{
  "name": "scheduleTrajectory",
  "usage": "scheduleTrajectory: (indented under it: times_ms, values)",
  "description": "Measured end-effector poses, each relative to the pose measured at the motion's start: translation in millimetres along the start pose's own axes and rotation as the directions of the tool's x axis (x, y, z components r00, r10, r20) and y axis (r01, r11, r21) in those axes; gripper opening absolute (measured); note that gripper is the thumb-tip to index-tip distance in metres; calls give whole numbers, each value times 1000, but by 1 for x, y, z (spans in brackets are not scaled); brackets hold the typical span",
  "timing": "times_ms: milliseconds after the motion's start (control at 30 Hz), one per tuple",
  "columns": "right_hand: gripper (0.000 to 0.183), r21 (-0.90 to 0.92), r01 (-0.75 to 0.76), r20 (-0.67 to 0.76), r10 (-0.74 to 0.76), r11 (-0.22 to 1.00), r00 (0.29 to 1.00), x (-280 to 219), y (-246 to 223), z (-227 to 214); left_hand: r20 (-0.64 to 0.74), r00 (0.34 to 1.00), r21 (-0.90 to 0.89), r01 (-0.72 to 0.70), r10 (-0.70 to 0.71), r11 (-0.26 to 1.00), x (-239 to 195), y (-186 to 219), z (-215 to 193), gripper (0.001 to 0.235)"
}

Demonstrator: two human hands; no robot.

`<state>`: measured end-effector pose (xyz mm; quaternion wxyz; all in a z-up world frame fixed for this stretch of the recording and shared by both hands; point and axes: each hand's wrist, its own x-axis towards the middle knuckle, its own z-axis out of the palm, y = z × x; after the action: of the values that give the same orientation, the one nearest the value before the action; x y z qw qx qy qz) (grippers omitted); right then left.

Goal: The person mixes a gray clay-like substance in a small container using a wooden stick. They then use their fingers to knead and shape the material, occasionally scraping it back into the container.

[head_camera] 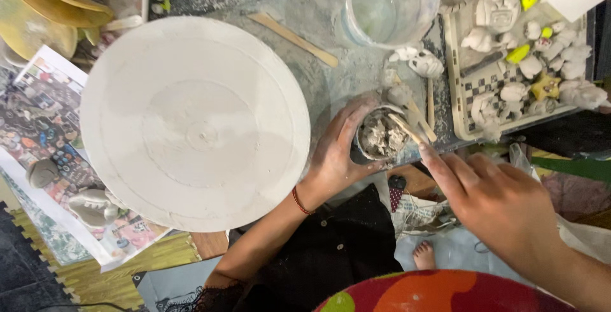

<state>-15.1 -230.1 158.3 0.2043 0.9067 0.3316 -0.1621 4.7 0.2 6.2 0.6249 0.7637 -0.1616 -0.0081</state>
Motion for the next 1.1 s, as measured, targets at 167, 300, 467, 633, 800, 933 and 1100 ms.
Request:
scheduleTrajectory:
  times_ms: [167,300,467,633,800,933,1100]
  values:
    - [52,51,-28,-30,29,998,999,11,-3,-18,16,1000,5,21,-21,1000,2,2,-2,105]
    - [50,-93,-22,-5,21,995,1000,30,-9,-36,13,1000,0,26,-26,1000,1,2,-4,104]
    - [35,-284,71,126,-37,956,991,69,-10,-51,-7,1000,-19,1,-2,1000,0,2,-2,104]
    - [41,-201,190,392,-99,961,915,93,-1,-64,8,1000,-8,2,-1,1000,-1,2,-3,104]
    - [44,-5,187,443,-165,982,881,113,20,-59,19,999,-11,37,-36,999,-1,6,-2,102]
    - [36,127,141,540,-187,982,820,129,35,-44,5,1000,7,1,-1,1000,0,4,0,102]
    - [14,378,-44,606,-211,925,767,153,62,-36,15,1000,16,25,-25,1000,-2,-1,4,102]
